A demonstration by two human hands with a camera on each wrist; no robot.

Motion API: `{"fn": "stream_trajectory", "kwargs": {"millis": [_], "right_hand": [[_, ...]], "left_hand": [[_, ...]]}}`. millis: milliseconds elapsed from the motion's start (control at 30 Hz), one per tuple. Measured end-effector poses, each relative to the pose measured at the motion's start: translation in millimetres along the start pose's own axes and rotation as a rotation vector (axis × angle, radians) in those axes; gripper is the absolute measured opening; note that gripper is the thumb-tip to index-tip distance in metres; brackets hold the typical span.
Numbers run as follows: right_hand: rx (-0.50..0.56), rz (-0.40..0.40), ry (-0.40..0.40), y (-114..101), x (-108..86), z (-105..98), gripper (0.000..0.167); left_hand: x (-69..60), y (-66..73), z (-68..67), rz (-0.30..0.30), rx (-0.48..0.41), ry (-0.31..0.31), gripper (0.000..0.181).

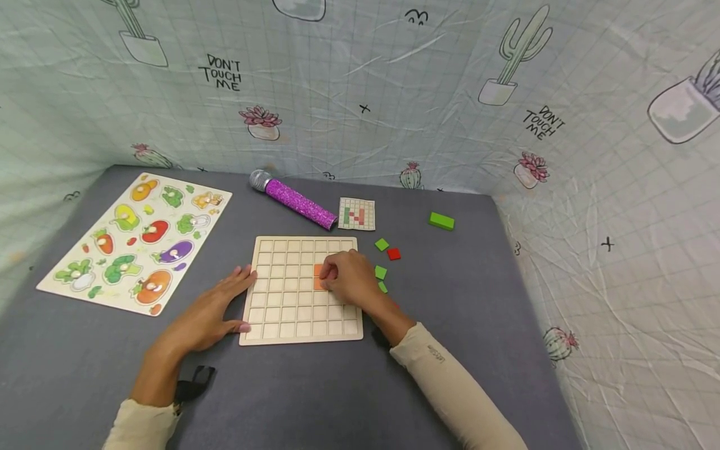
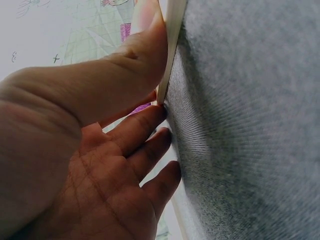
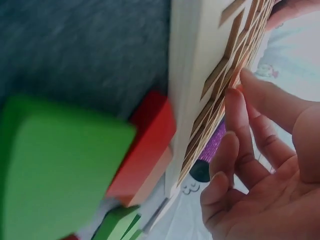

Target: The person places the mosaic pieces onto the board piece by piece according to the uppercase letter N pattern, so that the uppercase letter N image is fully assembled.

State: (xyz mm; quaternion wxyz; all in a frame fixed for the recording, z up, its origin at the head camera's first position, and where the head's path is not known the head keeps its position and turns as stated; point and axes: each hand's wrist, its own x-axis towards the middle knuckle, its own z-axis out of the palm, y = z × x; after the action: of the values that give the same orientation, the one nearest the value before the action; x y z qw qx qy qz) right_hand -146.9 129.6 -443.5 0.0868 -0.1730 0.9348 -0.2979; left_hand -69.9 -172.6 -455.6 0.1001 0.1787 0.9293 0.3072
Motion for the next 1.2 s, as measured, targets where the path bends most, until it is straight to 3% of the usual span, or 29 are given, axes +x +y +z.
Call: {"fn": "stream_trajectory", "kwargs": {"millis": [200,533,867,1200], "right_hand": [[0.099,0.0,-0.019,11,-7.3,-10,0.011],[0.177,0.018,-0.042,35,-28.0,-34,0.017],[0.044,0.024,-0.035,53,-48.7,-44,0.023],[-0.024,-0.02,-0.046,60,-51.6,-42,0.023]], "left_hand": [[0.0,0.7,-0.3,-0.007,0.0,-0.002,0.1],[0.8,-0.8,-2.6,0.024,-0.028,-0.001,0.096],[1.0,-0.9,-2.9,0.005,-0.023,-0.021,0.098],[0.3,1.0,-3.4,-0.002,-0.016,-0.02,0.098]]}}
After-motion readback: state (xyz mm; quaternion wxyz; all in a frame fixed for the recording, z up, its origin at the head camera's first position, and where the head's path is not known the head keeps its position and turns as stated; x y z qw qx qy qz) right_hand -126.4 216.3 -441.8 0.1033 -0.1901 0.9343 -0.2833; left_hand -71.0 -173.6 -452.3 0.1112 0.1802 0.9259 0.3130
